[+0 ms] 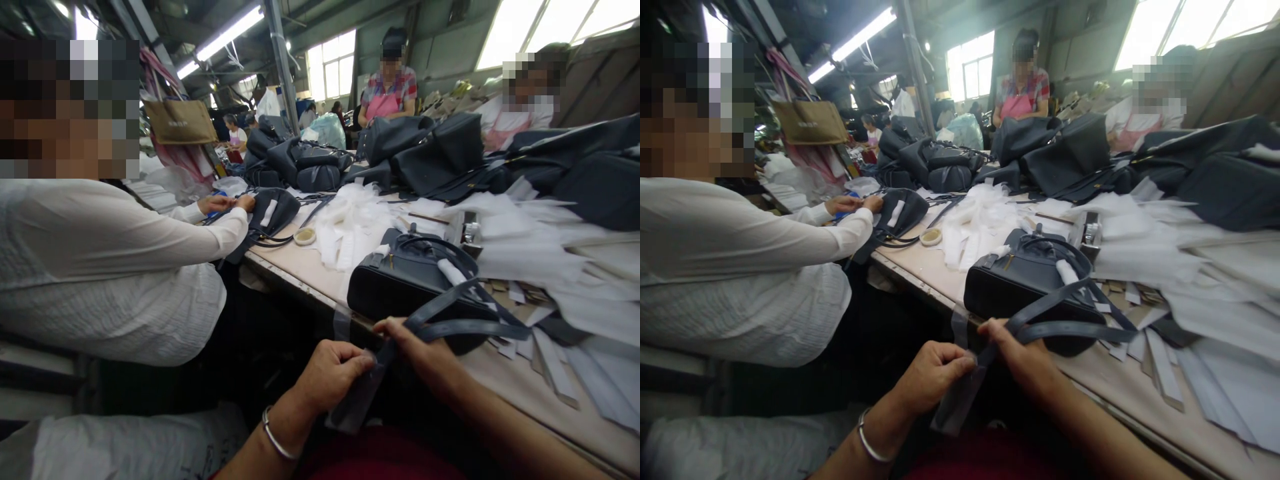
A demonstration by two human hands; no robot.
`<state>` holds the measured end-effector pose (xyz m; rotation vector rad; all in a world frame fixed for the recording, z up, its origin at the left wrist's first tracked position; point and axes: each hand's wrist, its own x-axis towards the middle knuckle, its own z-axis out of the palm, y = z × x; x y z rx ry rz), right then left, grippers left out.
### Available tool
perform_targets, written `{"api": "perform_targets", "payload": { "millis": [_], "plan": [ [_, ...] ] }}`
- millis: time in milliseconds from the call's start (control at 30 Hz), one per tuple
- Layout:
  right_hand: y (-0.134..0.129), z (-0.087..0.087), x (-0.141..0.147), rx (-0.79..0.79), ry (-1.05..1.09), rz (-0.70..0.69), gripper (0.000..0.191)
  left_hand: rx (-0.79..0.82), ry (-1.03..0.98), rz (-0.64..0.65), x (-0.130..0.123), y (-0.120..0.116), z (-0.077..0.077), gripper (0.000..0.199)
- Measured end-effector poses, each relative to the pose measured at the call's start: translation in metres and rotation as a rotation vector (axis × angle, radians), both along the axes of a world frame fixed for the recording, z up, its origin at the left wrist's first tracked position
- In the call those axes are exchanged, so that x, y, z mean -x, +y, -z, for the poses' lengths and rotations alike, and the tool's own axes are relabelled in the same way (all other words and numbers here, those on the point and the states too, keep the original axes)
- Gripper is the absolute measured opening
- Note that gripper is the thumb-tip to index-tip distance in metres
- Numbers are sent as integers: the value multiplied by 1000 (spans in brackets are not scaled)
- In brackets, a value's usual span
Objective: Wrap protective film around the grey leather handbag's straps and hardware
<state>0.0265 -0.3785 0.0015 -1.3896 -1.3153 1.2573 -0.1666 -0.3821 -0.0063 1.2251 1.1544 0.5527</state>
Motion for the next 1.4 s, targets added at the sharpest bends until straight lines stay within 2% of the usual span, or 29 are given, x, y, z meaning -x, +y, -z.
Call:
{"api": "perform_targets", "payload": {
  "millis": [67,100,200,300,467,567,633,767,833,933,1100,1200,1300,1400],
  "plan": [
    [-11,7,12,-96,-109,-209,45,-16,-34,9,-4,0,-1,37],
    [-15,10,15,-130,-135,-271,45,-30,-43,6,-5,0,-1,36],
    [-19,11,9,-87,-156,-316,51,-69,-20,-47,-3,3,-2,34],
    [-17,-4,-9,16,-68,-401,61,-160,27,-148,2,7,-4,35],
    [-17,-32,-15,-101,-47,-595,51,-299,-35,-163,-5,15,-7,28],
    [-19,-34,-5,-115,-51,-563,48,-329,-53,-132,-9,21,-5,23],
    [-20,-31,0,-75,-28,-542,49,-275,-43,-100,-7,24,-3,20],
    [-20,-23,2,58,-16,-442,57,-156,-116,-73,5,22,0,33],
    [-19,-19,1,79,-47,-338,61,-229,-96,-157,12,17,-1,40],
    [-16,-14,-2,129,-79,-235,65,-388,6,-234,22,7,-5,35],
    [-11,-12,0,146,-16,-188,68,-475,139,-5,20,-2,-12,24],
    [-11,-10,3,144,-2,-169,69,-490,128,48,12,-3,-12,15],
    [-10,-7,3,135,0,-162,66,-428,63,41,8,-3,-8,12],
    [-9,-5,2,61,32,-215,59,-216,-97,15,7,-2,-6,27]
  ]
}}
